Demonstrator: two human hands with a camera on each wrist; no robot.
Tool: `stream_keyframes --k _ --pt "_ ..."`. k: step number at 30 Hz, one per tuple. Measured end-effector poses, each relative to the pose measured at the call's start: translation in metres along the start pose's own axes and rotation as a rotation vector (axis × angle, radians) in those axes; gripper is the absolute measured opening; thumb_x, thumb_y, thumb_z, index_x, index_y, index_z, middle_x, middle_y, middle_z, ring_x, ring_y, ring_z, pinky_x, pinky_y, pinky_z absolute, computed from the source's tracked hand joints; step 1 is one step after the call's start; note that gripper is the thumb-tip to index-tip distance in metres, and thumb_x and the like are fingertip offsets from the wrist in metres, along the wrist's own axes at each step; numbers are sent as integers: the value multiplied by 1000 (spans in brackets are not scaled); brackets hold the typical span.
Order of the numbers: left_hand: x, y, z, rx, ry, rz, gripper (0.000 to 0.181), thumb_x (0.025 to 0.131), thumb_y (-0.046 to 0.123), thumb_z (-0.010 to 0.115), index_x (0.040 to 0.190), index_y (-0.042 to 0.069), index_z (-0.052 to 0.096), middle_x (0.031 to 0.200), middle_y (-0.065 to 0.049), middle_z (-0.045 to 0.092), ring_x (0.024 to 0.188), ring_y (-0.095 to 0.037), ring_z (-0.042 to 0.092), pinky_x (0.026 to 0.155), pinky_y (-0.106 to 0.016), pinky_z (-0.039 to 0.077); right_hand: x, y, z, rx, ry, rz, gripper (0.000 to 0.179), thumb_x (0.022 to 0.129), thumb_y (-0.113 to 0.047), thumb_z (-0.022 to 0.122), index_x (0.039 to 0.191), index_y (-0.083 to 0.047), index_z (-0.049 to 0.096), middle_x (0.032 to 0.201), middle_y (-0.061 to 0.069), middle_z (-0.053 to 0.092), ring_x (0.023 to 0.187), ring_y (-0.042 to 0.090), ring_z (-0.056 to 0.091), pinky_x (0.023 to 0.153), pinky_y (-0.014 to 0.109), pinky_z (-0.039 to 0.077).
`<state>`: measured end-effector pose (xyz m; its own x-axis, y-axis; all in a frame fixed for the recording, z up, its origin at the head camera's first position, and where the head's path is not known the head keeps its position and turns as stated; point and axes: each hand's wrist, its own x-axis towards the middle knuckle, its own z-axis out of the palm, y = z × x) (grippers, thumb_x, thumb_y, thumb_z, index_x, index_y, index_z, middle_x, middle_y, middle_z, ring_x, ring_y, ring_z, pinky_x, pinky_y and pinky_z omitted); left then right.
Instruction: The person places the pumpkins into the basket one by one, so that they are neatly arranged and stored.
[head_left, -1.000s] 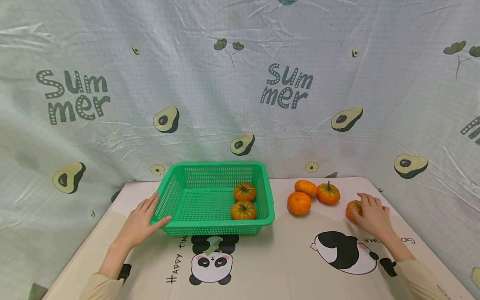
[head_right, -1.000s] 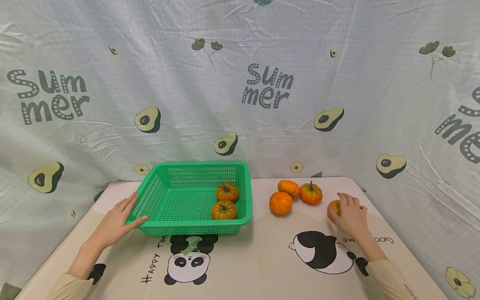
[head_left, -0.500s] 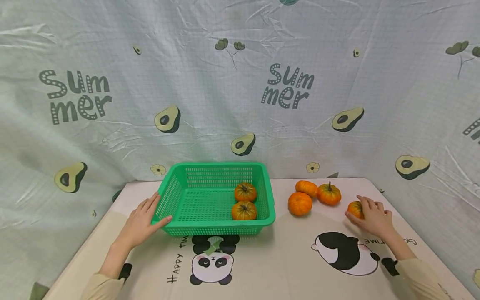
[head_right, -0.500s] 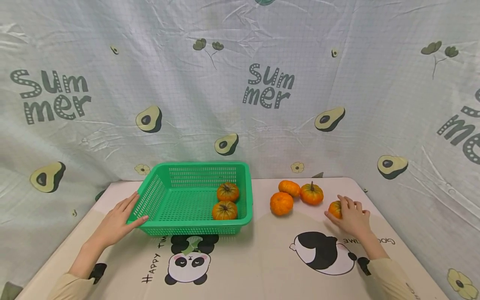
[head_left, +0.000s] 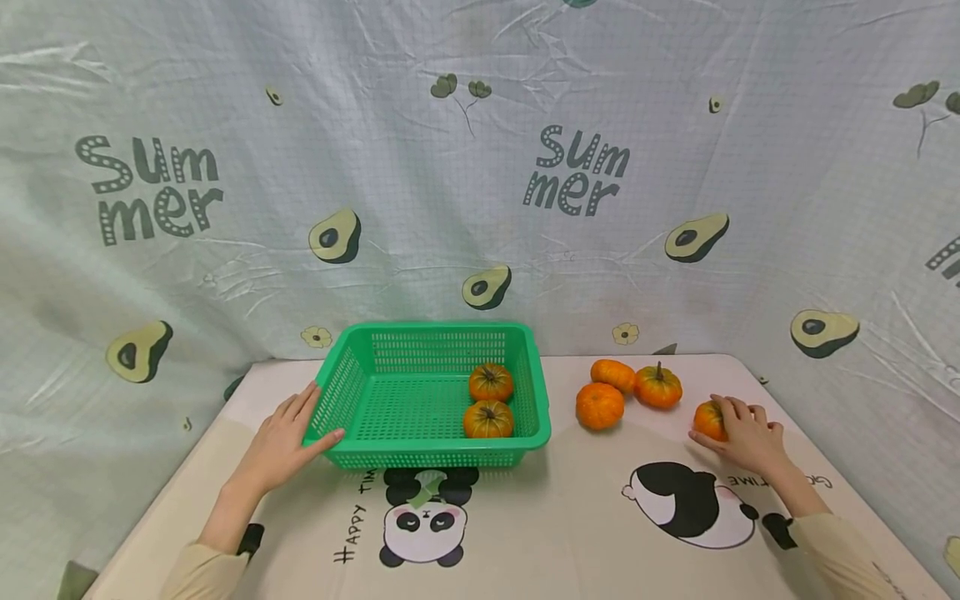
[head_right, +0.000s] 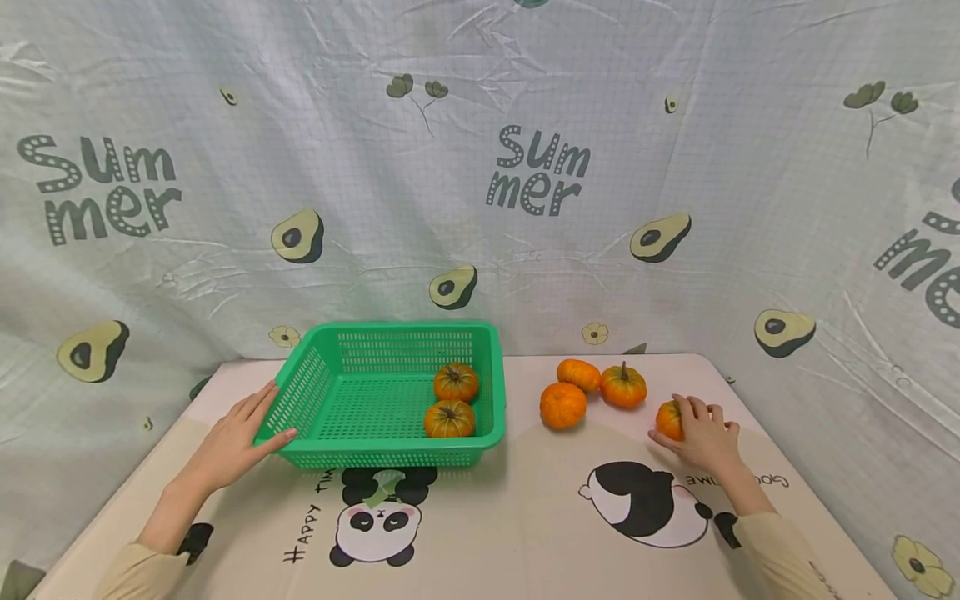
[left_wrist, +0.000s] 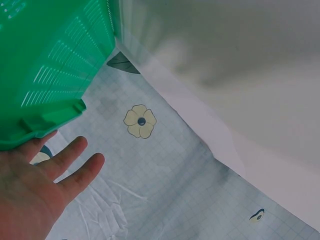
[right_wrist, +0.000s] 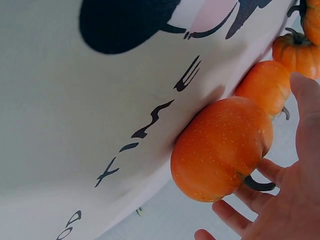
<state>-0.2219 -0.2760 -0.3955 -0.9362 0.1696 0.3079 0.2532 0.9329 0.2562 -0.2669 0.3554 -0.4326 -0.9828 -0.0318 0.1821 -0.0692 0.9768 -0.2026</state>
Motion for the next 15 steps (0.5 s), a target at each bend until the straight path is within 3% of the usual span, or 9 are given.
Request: stream_keyframes --k 5,9,15 --pt "0 -1 0 -2 -2 -2 83 83 50 51 139 -4 23 143 -24 26 125 -46 28 92 -63 29 1 2 2 -3 -2 -10 67 79 -40 62 125 2 37 121 33 31 103 52 26 74 62 26" --pt "-1 -1 3 -11 35 12 83 83 52 51 140 -2 24 143 -23 28 123 -46 30 90 -63 30 1 4 4 5 -2 -10 61 81 -33 62 126 0 37 120 32 30 102 52 25 73 61 25" --pt "-2 -1 3 -9 47 19 82 83 52 51 139 -2 25 142 -23 29 123 -46 30 90 -62 31 2 3 6 24 27 -5 65 79 -30 64 129 -5 33 119 33 30 102 53 25 75 63 25"
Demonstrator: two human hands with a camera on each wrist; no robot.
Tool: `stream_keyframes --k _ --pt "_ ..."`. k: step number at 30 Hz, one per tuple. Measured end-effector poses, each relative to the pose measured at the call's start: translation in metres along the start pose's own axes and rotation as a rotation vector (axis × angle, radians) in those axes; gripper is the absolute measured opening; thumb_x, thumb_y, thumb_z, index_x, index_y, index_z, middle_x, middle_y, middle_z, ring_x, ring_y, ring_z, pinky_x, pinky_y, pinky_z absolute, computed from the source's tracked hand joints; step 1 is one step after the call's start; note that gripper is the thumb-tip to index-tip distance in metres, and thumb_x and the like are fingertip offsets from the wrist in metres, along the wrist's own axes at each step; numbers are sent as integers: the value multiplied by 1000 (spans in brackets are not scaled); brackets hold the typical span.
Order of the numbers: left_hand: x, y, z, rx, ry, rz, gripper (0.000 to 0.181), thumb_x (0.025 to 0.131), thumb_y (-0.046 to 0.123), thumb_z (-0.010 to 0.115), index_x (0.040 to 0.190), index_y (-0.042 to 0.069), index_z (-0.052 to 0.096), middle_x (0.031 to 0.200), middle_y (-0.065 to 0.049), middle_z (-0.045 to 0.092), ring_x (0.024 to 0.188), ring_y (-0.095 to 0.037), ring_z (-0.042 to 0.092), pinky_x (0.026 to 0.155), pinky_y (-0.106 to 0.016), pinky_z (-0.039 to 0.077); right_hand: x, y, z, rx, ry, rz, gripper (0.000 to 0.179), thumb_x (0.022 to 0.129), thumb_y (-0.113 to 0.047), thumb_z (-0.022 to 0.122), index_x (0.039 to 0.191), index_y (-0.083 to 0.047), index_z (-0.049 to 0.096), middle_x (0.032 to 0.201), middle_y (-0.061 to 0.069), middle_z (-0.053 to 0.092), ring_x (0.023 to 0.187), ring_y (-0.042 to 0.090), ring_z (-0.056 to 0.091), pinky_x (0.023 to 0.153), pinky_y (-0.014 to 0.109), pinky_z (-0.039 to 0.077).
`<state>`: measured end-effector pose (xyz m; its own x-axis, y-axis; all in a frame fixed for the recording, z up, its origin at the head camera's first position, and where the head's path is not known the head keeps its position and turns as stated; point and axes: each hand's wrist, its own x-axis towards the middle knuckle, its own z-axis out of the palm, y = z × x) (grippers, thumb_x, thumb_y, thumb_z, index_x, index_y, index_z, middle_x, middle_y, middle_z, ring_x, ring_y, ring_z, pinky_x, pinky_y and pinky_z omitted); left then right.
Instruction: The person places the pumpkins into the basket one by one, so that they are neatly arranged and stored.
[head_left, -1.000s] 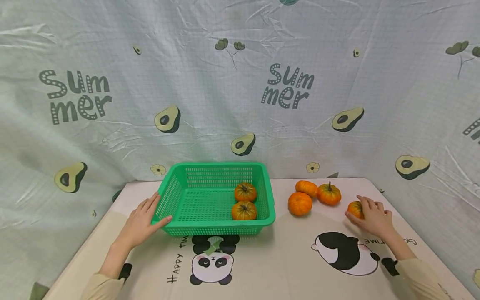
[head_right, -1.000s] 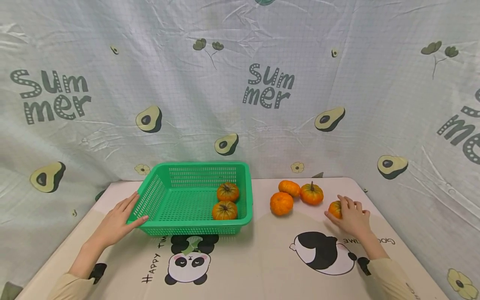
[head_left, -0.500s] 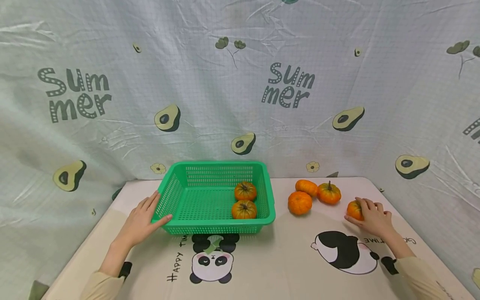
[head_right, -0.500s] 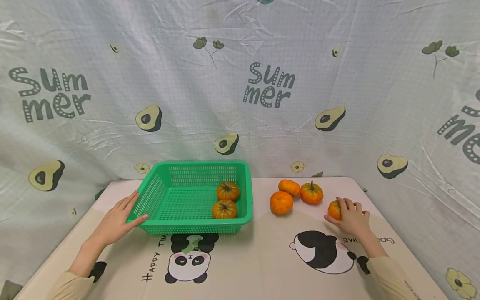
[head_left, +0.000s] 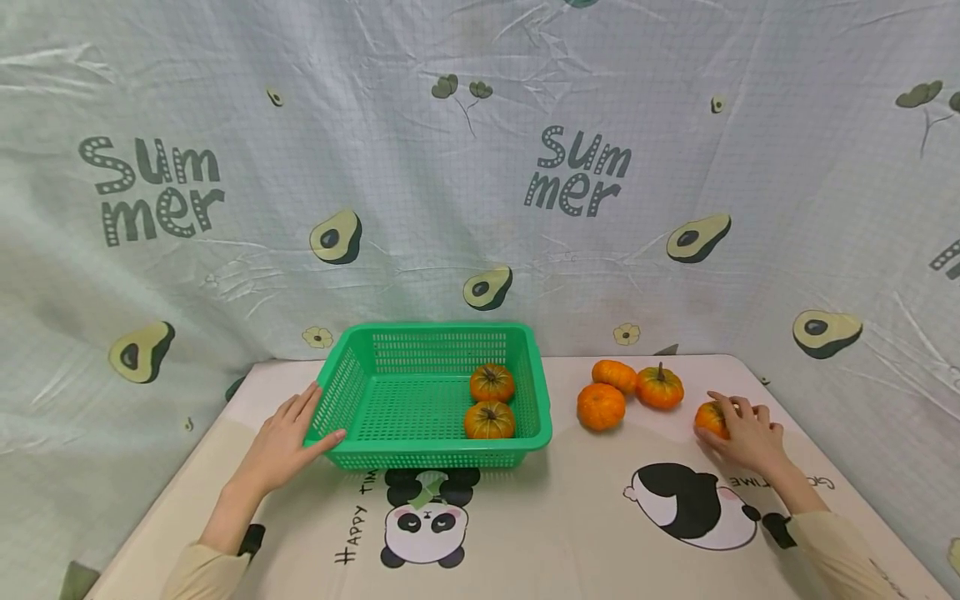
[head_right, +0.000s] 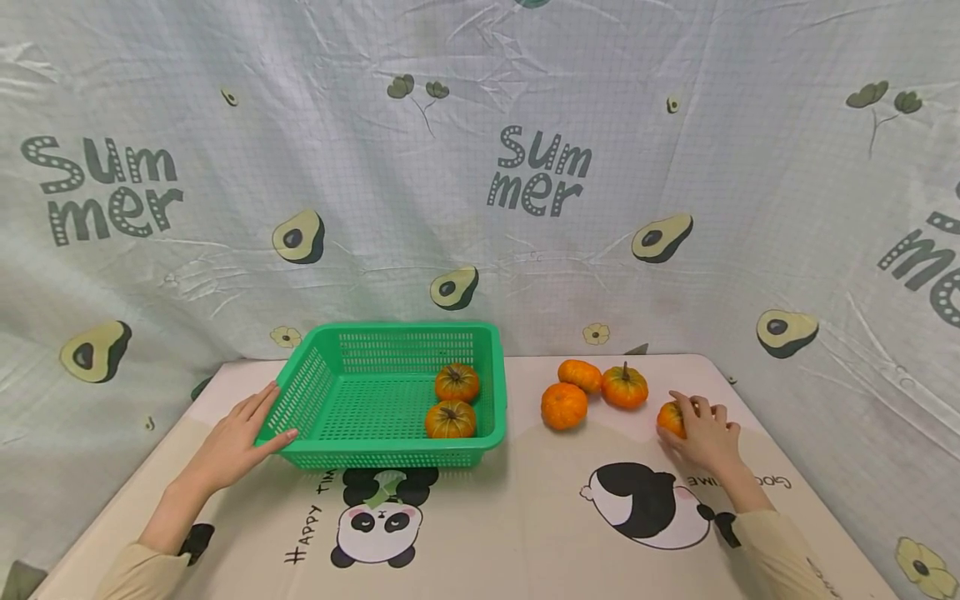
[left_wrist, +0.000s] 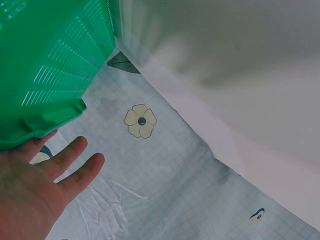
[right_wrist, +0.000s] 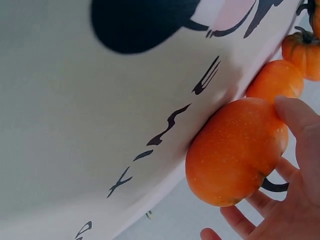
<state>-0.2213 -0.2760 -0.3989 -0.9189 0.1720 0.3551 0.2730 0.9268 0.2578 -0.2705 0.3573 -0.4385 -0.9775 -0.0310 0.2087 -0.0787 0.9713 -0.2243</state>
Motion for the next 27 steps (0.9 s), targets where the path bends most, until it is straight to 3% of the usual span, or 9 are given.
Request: stream_keyframes --k 7,14,27 --pt "1 0 -2 12 -56 -19 83 83 50 52 139 -4 24 142 -24 26 125 -46 27 92 -63 29 2 2 -2 45 26 24 83 75 -33 68 135 1 21 118 36 33 100 51 26 76 63 25" --pt "1 -4 1 9 -57 -18 82 84 50 51 139 -4 23 143 -24 26 125 -46 27 92 -63 29 3 5 -4 40 26 19 67 75 -34 69 115 11 40 111 35 35 100 49 24 72 58 26" --pt "2 0 -3 13 -55 -17 83 83 50 51 139 -4 24 143 -24 27 124 -46 28 92 -63 29 3 8 -4 43 -2 -3 67 70 -31 72 116 6 38 108 37 41 97 50 25 72 59 25"
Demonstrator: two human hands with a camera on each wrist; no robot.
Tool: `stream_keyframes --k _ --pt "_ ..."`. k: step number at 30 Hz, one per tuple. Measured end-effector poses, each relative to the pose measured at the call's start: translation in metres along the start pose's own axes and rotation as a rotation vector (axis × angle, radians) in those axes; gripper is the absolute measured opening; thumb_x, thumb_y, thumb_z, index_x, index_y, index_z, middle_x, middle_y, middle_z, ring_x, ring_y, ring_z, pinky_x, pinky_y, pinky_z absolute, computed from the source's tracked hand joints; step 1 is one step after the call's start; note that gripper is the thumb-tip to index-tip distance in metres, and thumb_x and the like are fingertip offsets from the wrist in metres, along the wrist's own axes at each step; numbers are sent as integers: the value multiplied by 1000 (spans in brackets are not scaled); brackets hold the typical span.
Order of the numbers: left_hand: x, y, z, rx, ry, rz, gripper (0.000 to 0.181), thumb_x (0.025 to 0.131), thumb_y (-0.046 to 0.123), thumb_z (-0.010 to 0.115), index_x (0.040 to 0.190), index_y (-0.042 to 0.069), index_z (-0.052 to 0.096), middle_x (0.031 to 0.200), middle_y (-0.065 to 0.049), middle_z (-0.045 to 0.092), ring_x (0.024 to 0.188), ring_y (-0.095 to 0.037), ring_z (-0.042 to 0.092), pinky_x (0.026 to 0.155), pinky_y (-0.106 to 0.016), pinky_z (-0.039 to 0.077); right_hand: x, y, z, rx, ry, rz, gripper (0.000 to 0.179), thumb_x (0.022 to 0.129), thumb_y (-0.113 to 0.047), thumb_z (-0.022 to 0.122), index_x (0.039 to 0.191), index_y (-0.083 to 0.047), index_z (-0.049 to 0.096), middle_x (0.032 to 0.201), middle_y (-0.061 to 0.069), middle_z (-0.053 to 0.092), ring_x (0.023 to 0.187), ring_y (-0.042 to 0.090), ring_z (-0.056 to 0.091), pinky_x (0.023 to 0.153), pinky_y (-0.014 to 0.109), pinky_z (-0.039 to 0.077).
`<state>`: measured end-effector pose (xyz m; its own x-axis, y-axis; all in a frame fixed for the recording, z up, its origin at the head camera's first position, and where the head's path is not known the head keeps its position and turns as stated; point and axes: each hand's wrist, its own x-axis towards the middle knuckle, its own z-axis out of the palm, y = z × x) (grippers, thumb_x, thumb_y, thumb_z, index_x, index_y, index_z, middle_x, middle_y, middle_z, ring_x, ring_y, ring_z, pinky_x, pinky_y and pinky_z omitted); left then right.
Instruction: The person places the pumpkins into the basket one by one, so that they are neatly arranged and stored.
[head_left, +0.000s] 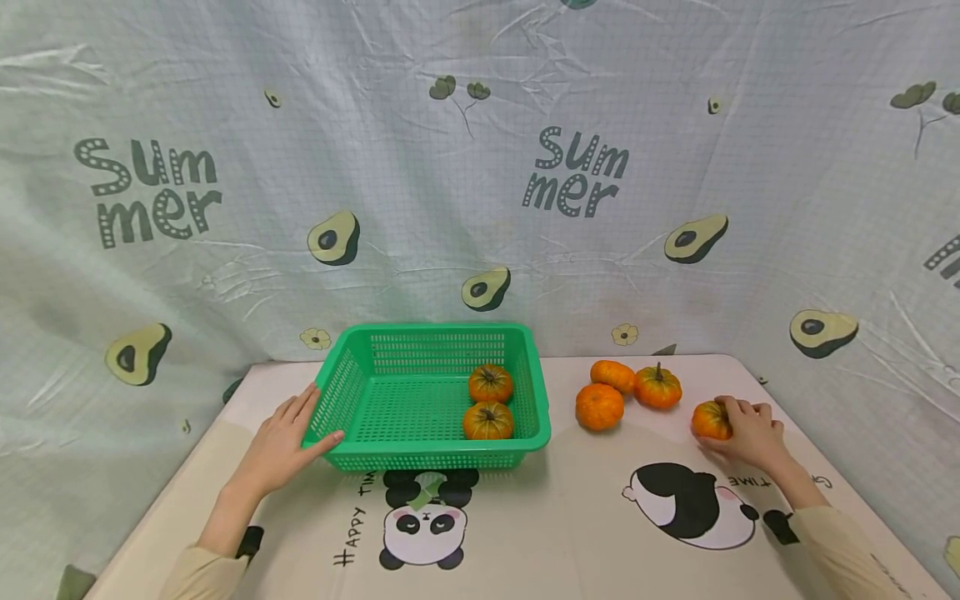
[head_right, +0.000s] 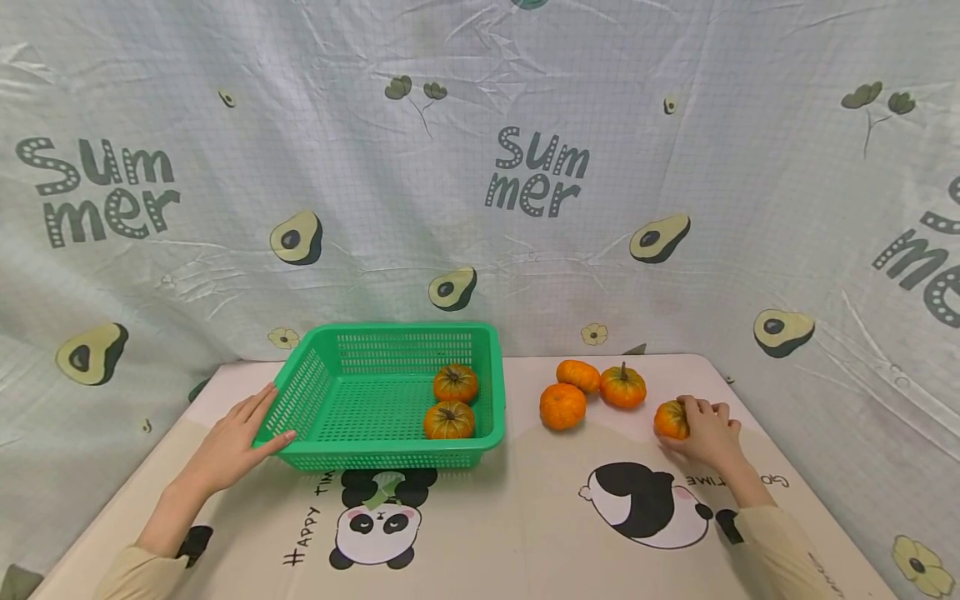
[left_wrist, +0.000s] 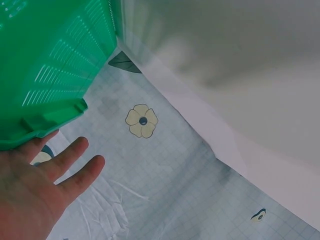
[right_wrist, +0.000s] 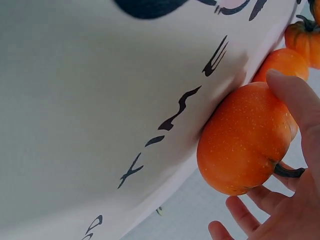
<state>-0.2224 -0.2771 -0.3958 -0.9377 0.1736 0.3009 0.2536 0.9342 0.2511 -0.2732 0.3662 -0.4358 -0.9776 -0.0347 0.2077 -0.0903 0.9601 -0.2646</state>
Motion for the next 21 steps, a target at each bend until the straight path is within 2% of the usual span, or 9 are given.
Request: stream_keyframes --k 10,21 --pt "0 1 0 7 1 -10 84 83 51 52 139 -4 24 142 -24 27 125 -45 27 94 -63 27 1 2 2 5 20 12 68 68 -31 74 115 5 40 108 36 40 98 49 25 73 58 25" --pt "1 2 -1 12 5 -3 84 82 52 52 139 -4 25 142 -24 28 124 -45 28 92 -63 28 3 5 5 -9 22 23 77 65 -40 75 116 6 42 106 33 36 97 48 24 72 57 25"
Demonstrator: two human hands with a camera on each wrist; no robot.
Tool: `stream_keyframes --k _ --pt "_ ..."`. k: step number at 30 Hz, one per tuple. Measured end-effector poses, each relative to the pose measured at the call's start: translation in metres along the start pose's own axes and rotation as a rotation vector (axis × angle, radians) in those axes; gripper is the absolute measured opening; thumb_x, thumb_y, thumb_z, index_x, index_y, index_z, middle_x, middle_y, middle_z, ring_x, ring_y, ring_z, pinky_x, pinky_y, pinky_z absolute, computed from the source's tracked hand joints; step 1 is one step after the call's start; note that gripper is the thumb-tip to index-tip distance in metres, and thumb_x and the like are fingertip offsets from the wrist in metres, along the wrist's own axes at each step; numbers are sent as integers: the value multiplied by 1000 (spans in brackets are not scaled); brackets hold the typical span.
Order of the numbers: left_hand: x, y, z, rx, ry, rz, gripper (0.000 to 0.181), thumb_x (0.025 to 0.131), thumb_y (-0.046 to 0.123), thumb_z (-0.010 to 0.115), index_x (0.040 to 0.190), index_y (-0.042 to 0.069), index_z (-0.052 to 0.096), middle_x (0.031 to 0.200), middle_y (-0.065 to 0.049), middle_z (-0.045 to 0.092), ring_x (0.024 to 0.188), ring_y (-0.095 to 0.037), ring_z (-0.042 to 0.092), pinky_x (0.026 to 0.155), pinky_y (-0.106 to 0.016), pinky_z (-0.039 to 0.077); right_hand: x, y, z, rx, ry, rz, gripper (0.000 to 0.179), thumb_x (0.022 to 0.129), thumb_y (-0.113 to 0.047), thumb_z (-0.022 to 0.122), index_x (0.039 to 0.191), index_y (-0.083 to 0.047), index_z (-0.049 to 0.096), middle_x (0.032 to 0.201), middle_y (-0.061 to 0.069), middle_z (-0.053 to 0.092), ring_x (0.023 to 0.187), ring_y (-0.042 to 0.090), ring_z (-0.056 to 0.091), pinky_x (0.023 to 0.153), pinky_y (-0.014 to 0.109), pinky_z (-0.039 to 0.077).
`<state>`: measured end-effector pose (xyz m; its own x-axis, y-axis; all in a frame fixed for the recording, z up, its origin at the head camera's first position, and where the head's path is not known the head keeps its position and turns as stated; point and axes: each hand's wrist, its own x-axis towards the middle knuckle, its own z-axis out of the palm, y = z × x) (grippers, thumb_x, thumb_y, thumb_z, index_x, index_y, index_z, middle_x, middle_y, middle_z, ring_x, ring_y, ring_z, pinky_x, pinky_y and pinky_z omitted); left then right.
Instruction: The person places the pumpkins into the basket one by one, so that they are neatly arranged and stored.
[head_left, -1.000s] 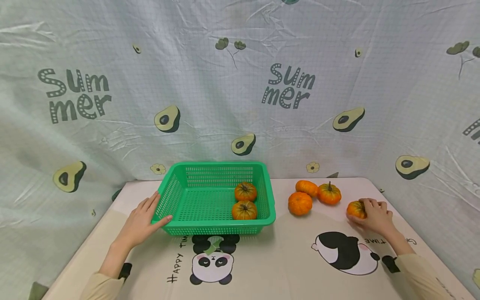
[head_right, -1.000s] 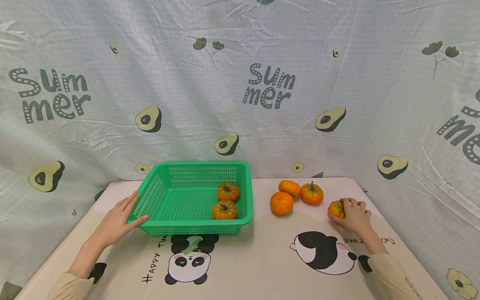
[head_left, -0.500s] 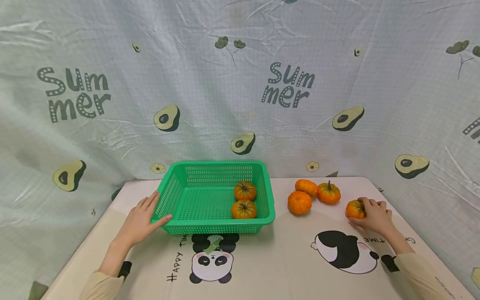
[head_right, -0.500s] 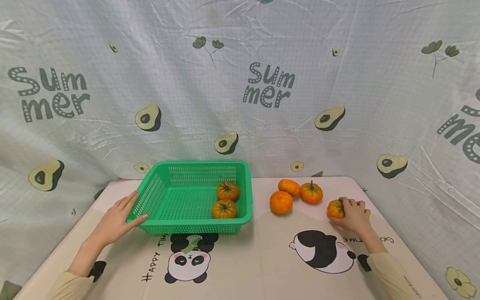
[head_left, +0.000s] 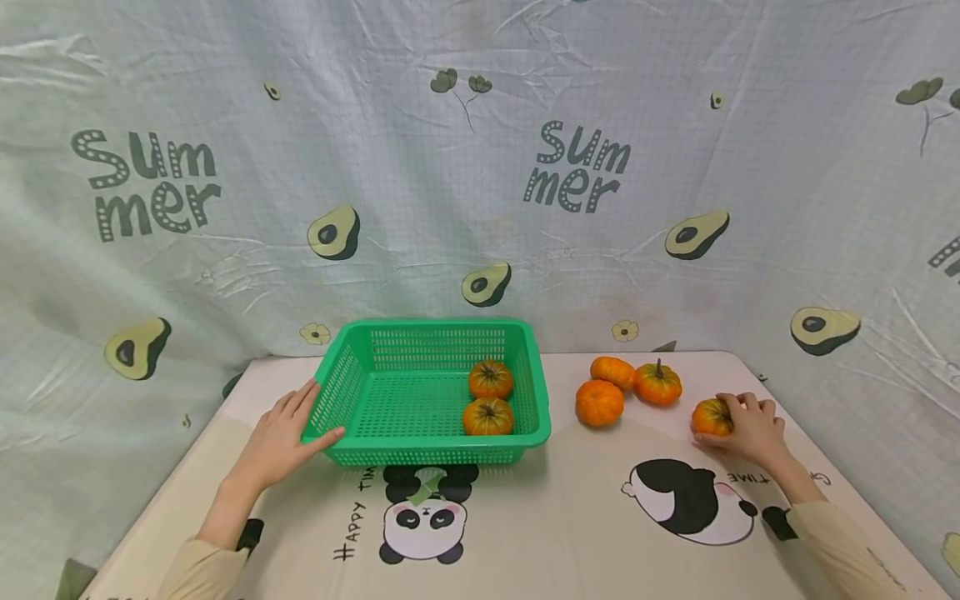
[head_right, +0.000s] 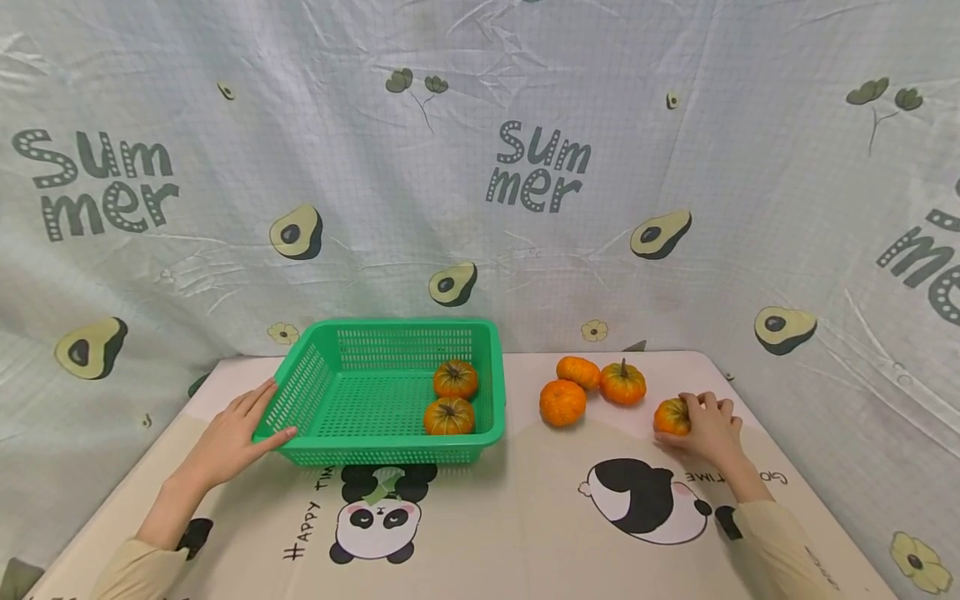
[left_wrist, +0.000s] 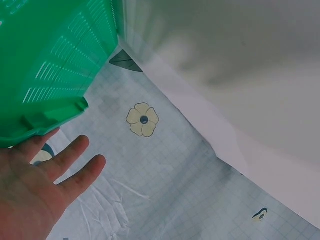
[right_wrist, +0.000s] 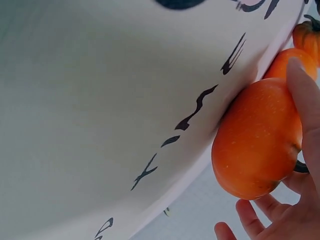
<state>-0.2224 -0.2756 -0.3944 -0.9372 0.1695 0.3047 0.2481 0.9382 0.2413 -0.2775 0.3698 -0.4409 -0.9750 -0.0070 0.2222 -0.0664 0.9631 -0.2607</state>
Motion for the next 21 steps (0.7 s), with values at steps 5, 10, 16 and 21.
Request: stream_keyframes --k 5,10,16,21 --pt "1 -2 1 -1 -5 -5 84 82 52 52 139 -4 24 142 -24 27 125 -45 27 93 -63 28 1 -1 1 10 12 2 75 65 -42 75 115 5 43 104 32 36 97 47 24 72 56 25" --pt "1 -3 4 2 -8 -9 85 82 52 52 139 -4 23 143 -23 26 125 -45 27 93 -63 28 1 -7 0 13 28 6 73 66 -40 75 114 4 43 104 32 35 98 49 24 74 59 26" --pt "0 -3 4 5 -2 -4 85 82 52 52 139 -4 24 142 -23 27 124 -45 29 92 -63 29 3 -17 -3 26 52 -13 71 67 -37 75 114 4 43 108 35 36 100 50 24 76 63 26" --pt "0 -1 1 3 4 -6 83 82 51 52 139 -3 25 142 -23 27 124 -45 28 92 -62 29 7 -28 -5 34 57 -26 73 68 -42 73 116 3 42 111 35 43 100 50 29 76 61 27"
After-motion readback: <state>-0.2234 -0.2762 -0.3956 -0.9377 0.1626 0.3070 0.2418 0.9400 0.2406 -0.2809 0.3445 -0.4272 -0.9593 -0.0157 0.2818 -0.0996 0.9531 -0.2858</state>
